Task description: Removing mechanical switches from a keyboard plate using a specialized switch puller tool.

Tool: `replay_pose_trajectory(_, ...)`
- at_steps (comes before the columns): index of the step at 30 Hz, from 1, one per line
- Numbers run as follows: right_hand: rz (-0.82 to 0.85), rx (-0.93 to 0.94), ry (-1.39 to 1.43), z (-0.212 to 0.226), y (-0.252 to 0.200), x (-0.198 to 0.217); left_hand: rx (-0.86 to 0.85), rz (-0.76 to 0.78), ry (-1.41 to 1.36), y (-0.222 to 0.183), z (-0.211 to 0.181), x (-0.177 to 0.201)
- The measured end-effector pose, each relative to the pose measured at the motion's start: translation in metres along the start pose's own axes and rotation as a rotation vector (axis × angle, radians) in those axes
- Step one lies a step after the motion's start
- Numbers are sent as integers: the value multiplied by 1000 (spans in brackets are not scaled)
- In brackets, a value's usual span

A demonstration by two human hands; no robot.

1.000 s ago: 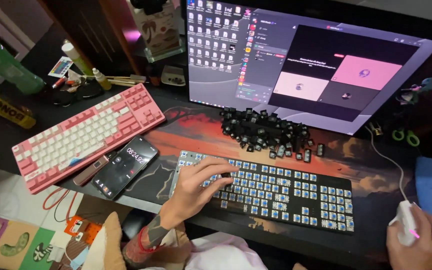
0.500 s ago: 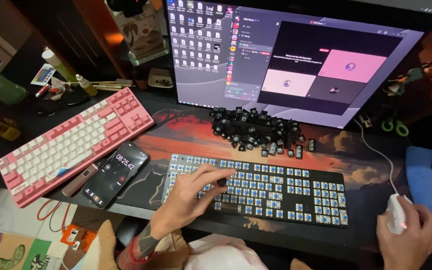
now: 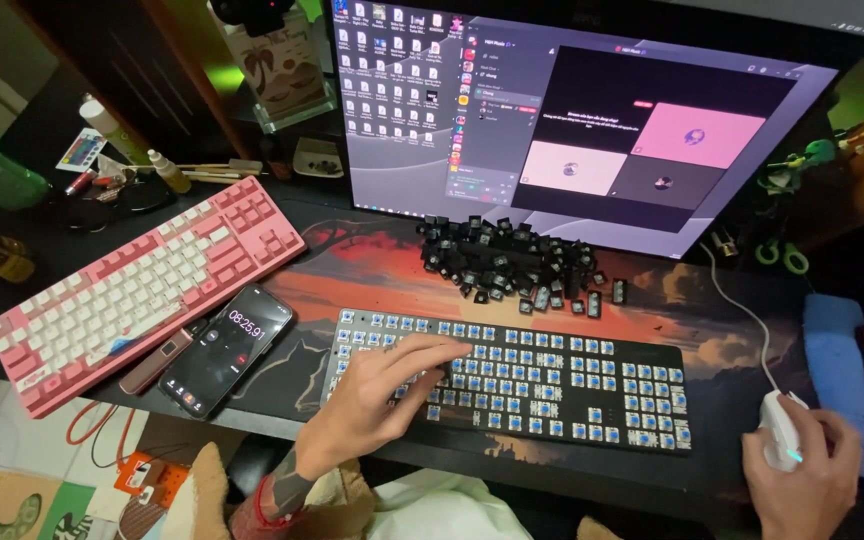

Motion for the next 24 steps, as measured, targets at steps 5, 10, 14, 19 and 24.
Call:
replay_pose_trajectory(5, 34, -15, -8, -5, -1, -6, 74, 22, -2, -10, 9, -7)
replay_pose_trajectory(10, -60, 8, 122, 10, 11, 11, 72, 31, -30, -9, 10, -9)
replay_pose_trajectory(14, 52, -107, 129, 22, 18, 24, 113, 17, 0, -8, 11, -7)
replay_pose_trajectory(19, 58, -102, 134, 25, 18, 26, 34, 13, -23, -4, 7, -6)
replay_pose_trajectory(24, 26, -106, 106, 18, 14, 19, 86, -5, 11, -15, 21, -12)
Point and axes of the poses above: each hand's wrist, its own y-axis towards the middle knuckle, its own x-axis out of the back of the hand, z = x × y, the point moved 3 cm from there along y, towards the middle knuckle, and after that the axes turned 4 degrees about x, right-handed, at the moved point
